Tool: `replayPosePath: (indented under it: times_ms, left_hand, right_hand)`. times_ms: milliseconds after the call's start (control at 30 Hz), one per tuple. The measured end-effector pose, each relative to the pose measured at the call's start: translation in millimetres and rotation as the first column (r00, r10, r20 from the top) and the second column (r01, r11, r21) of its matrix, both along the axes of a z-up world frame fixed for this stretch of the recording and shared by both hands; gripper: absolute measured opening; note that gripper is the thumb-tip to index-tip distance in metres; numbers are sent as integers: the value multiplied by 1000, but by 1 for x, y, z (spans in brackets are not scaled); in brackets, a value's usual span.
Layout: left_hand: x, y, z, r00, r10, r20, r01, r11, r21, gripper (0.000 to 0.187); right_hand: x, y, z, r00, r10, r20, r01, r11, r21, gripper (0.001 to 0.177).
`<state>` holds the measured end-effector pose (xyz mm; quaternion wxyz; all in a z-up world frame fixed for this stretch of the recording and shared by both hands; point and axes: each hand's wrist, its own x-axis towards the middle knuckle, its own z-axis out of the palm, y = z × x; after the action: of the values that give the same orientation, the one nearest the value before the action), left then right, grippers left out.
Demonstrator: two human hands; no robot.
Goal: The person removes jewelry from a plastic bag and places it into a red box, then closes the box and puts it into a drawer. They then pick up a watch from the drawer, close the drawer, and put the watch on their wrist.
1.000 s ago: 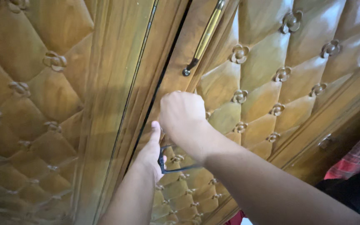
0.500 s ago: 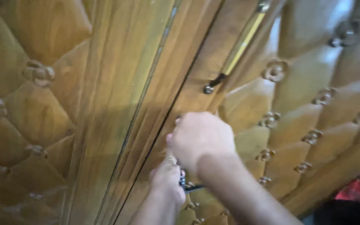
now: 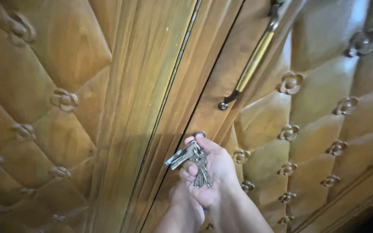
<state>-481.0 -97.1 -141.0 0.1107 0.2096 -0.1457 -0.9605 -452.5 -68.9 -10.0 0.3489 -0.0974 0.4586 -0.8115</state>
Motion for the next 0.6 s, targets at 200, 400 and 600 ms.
replayPosePath:
  times_ms: [200, 400, 600]
  left_hand:
    - [10, -8, 13, 990, -131, -51, 129, 991, -41, 41]
    - [50, -37, 6, 916, -278, 288, 354, 899, -259, 50]
    - [110, -72, -36, 936, -29, 351, 81, 988, -135, 41]
  right_hand:
    - [7, -7, 3, 996, -58, -72, 62, 996, 63, 26]
    - [-2, -10, -9, 951, -206, -230, 255, 944, 211, 30]
    - [1, 22, -13, 904, -216, -369, 346, 878, 332, 21]
